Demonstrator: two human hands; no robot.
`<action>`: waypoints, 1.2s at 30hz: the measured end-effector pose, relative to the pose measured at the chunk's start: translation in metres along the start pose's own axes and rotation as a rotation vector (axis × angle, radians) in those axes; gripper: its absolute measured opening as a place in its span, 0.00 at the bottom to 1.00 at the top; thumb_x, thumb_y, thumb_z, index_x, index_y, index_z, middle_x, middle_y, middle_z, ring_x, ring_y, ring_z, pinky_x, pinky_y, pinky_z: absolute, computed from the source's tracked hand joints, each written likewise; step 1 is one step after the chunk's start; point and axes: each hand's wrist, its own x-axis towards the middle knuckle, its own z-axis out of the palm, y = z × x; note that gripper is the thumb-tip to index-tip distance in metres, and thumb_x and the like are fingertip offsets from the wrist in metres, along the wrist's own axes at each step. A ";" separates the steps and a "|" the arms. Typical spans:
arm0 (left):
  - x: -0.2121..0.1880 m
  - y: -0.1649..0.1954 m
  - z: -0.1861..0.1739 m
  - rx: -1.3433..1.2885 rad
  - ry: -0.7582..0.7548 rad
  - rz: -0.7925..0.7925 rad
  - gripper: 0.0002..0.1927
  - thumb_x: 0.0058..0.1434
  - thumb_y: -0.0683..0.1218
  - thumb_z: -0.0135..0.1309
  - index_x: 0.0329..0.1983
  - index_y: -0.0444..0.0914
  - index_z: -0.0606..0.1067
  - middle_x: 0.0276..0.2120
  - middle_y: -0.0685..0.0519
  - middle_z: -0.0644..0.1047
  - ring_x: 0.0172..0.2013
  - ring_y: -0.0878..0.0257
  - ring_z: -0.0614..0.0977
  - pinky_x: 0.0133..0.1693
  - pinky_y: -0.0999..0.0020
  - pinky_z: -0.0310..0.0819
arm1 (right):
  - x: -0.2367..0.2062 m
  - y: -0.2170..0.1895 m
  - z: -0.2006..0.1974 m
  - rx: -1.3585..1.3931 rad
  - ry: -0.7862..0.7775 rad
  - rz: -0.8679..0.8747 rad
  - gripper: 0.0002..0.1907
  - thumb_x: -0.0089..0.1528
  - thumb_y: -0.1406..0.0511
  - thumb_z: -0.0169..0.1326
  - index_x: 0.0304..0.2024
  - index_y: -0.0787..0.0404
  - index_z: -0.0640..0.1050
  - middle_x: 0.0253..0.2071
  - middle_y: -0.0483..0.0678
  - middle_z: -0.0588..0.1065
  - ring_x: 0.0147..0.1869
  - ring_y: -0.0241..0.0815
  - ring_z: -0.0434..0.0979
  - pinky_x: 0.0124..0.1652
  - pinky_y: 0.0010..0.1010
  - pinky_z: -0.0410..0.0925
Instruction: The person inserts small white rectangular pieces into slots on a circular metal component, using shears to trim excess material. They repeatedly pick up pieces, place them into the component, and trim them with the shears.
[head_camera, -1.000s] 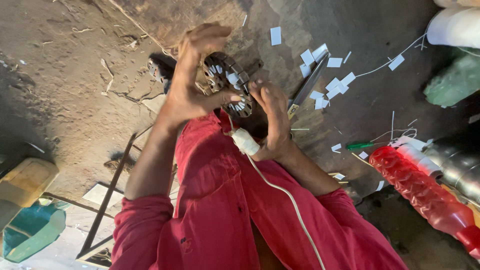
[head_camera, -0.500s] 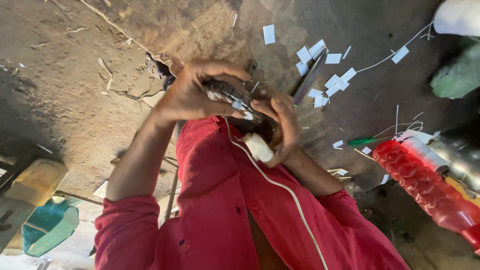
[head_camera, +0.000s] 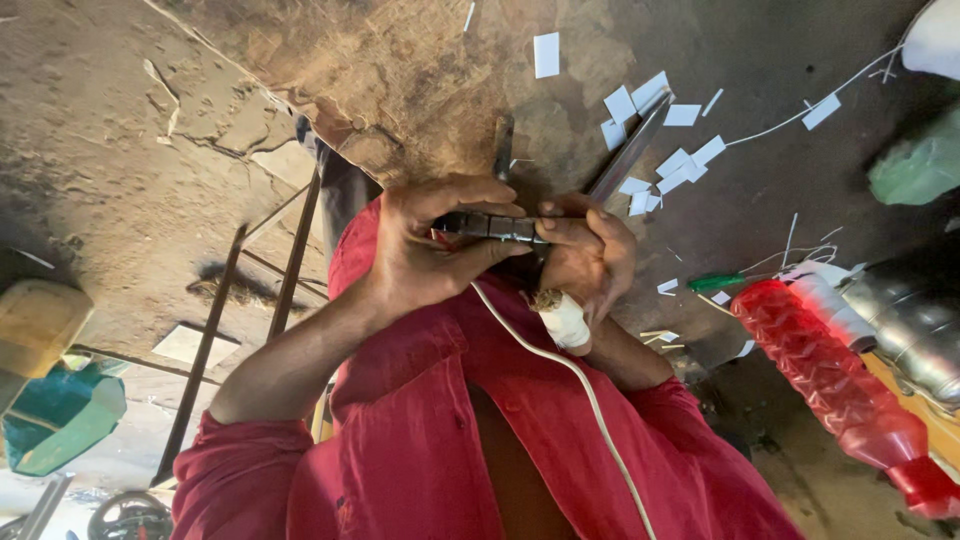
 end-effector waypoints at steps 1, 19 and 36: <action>0.000 0.000 0.001 0.005 0.005 0.004 0.21 0.55 0.36 0.72 0.50 0.32 0.77 0.43 0.47 0.83 0.44 0.63 0.87 0.47 0.69 0.84 | 0.002 0.000 0.001 -0.003 0.125 0.179 0.38 0.63 0.49 0.61 0.57 0.71 0.62 0.46 0.68 0.78 0.48 0.65 0.77 0.53 0.61 0.70; 0.013 0.004 -0.011 0.012 -0.093 0.144 0.27 0.54 0.39 0.71 0.55 0.34 0.73 0.47 0.45 0.81 0.49 0.55 0.84 0.51 0.62 0.81 | 0.010 -0.018 0.017 -0.027 -0.160 -0.304 0.33 0.64 0.52 0.64 0.66 0.54 0.66 0.47 0.50 0.80 0.52 0.45 0.75 0.52 0.38 0.71; 0.008 -0.004 -0.004 -0.029 -0.082 0.136 0.23 0.59 0.35 0.68 0.56 0.37 0.75 0.48 0.50 0.82 0.47 0.57 0.86 0.47 0.66 0.83 | 0.035 -0.010 0.010 -0.030 -0.283 -0.484 0.39 0.61 0.44 0.59 0.66 0.58 0.65 0.43 0.45 0.81 0.53 0.46 0.73 0.55 0.45 0.68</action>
